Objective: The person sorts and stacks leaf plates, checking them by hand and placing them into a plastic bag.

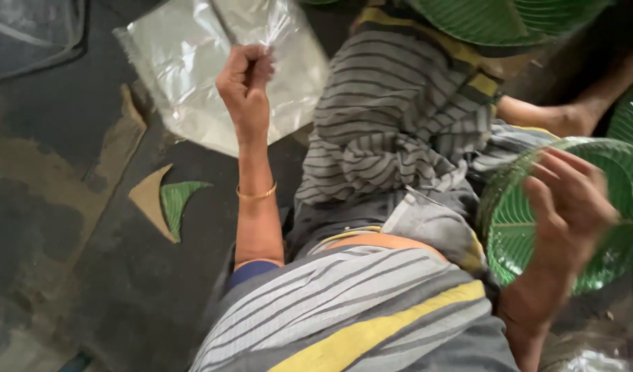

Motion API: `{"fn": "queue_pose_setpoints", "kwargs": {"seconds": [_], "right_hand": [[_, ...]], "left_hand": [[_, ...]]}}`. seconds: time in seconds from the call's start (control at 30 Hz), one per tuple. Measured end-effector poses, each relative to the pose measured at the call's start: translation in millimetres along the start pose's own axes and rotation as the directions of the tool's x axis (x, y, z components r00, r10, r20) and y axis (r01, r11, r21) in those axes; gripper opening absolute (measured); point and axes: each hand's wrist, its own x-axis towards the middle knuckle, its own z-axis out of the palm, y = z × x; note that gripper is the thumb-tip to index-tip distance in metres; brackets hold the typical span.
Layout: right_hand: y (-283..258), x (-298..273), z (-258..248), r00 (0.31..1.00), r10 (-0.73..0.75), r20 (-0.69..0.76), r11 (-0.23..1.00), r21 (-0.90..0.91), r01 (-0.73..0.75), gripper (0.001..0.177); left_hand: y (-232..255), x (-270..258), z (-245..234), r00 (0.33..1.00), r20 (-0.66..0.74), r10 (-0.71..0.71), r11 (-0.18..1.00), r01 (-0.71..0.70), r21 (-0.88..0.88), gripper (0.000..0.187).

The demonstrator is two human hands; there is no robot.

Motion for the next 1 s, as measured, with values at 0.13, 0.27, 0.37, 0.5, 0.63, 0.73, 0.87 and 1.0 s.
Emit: {"fn": "queue_pose_setpoints", "kwargs": {"seconds": [0.13,0.27,0.37,0.5,0.63,0.73,0.87,1.0], "right_hand": [[11.7,24.9,21.4,0.975,-0.039,0.221,0.869,0.489,-0.076,0.049],[5.4,28.2,10.1,0.976,-0.191,0.109,0.805,0.586,0.092,0.078],[28.0,9.9,-14.0,0.971,-0.240,0.008,0.854,0.477,0.208,0.087],[109.0,-26.6,-54.2,0.918,-0.023,-0.396,0.874,0.438,0.211,0.025],[149.5,-60.4,-91.1,0.748,0.171,-0.641,0.742,0.583,0.330,0.005],[160.6,-84.8,-107.4,0.622,0.489,-0.611,0.611,0.749,0.255,0.007],[180.3,-111.5,-114.6,0.573,0.657,-0.491,0.489,0.855,0.172,0.028],[178.6,-127.7,-112.8,0.656,0.613,-0.441,0.430,0.882,0.191,0.047]], "left_hand": [[106.1,-11.3,76.3,0.845,0.515,0.142,0.927,0.069,-0.370,0.023],[146.5,-40.4,171.3,0.487,0.785,0.384,0.911,-0.062,-0.407,0.021],[152.6,-91.6,243.5,0.254,0.790,0.558,0.827,-0.252,-0.503,0.016],[165.8,-146.4,287.3,0.156,0.812,0.563,0.812,-0.284,-0.509,0.041],[168.1,-159.2,274.5,0.253,0.702,0.666,0.724,-0.445,-0.527,0.048],[149.7,-149.7,261.6,0.463,0.700,0.544,0.811,-0.503,-0.298,0.045],[56.1,-149.0,263.1,0.514,0.849,0.125,0.973,-0.229,-0.005,0.050],[47.6,-151.5,264.5,0.204,0.919,-0.337,0.900,0.357,0.250,0.056]]}}
